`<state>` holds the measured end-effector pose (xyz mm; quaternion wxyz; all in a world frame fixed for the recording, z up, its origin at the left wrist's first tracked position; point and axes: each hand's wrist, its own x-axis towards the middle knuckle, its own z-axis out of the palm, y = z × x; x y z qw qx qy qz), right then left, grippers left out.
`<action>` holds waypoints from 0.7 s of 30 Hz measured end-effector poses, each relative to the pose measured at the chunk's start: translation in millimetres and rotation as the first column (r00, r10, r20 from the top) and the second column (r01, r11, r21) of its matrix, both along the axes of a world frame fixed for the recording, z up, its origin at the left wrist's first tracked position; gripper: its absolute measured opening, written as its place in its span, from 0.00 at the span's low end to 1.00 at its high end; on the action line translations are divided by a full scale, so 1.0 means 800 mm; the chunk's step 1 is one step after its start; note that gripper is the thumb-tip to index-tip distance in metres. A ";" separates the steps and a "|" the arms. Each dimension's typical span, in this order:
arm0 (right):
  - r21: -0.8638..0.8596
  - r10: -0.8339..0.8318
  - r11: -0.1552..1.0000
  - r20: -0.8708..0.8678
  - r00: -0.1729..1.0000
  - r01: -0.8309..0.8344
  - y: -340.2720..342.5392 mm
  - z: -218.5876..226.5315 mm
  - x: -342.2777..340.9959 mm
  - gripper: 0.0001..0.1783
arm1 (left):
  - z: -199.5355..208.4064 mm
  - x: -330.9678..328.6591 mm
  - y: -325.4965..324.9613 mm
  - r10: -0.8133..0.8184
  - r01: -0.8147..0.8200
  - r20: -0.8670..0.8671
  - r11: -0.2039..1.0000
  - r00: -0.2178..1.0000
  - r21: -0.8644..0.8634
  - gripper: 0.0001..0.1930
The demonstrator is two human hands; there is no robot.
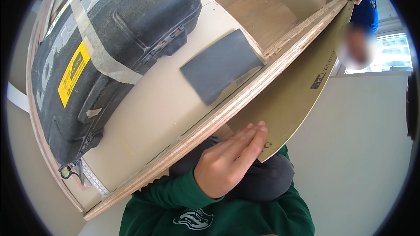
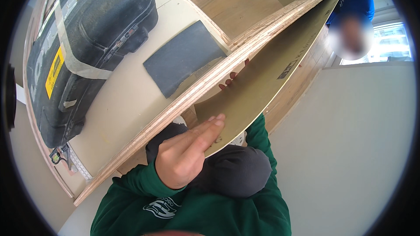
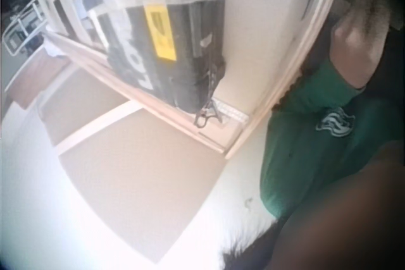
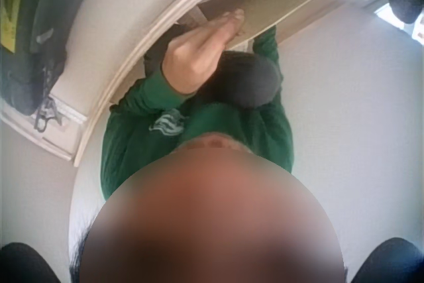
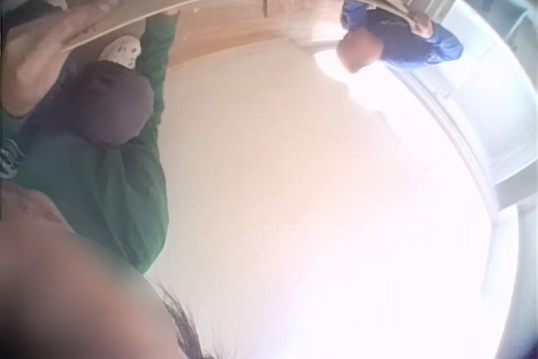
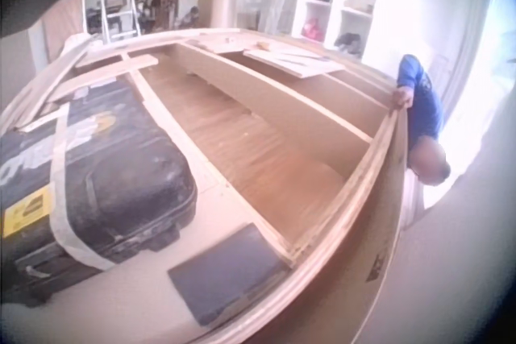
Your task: The person positions a curved wooden panel into a cabinet frame, aligns it with assistance, and wipes the surface with a cloth. The person then removes the panel and continues to wipe the cabinet interior.
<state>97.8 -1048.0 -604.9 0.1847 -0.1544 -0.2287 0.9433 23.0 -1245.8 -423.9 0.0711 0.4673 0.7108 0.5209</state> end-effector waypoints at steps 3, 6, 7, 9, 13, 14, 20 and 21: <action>-0.007 -0.007 1.000 0.010 1.000 0.007 -0.005 0.003 0.004 0.33 | 0.001 -0.001 0.000 -0.002 0.002 0.007 1.000 1.000 -0.005 0.21; -0.014 -0.014 1.000 0.017 1.000 0.014 -0.009 -0.002 0.011 0.33 | 0.000 -0.002 0.001 -0.002 0.002 0.005 1.000 1.000 -0.003 0.20; -0.014 -0.014 1.000 0.017 1.000 0.015 -0.010 -0.003 0.013 0.32 | 0.000 -0.002 0.001 -0.001 0.001 0.003 1.000 1.000 -0.003 0.20; -0.018 -0.014 1.000 0.020 1.000 0.015 -0.012 -0.006 0.017 0.32 | -0.001 -0.002 0.002 0.001 -0.001 -0.002 1.000 1.000 -0.003 0.19; -0.022 -0.009 1.000 0.021 1.000 0.009 -0.014 -0.008 0.021 0.32 | -0.001 -0.003 0.002 0.001 -0.001 -0.003 1.000 1.000 -0.007 0.19; -0.020 -0.009 1.000 0.021 1.000 0.009 -0.014 -0.008 0.021 0.32 | 0.000 -0.003 0.001 0.007 -0.008 -0.017 1.000 1.000 -0.029 0.19; -0.024 -0.004 1.000 0.009 1.000 0.004 -0.013 -0.010 0.022 0.31 | -0.004 -0.006 0.001 0.020 -0.021 -0.034 0.999 0.999 -0.025 0.18; -0.024 -0.003 1.000 0.008 1.000 0.003 -0.013 -0.010 0.022 0.31 | -0.004 -0.006 0.001 0.012 -0.012 -0.018 1.000 1.000 -0.005 0.18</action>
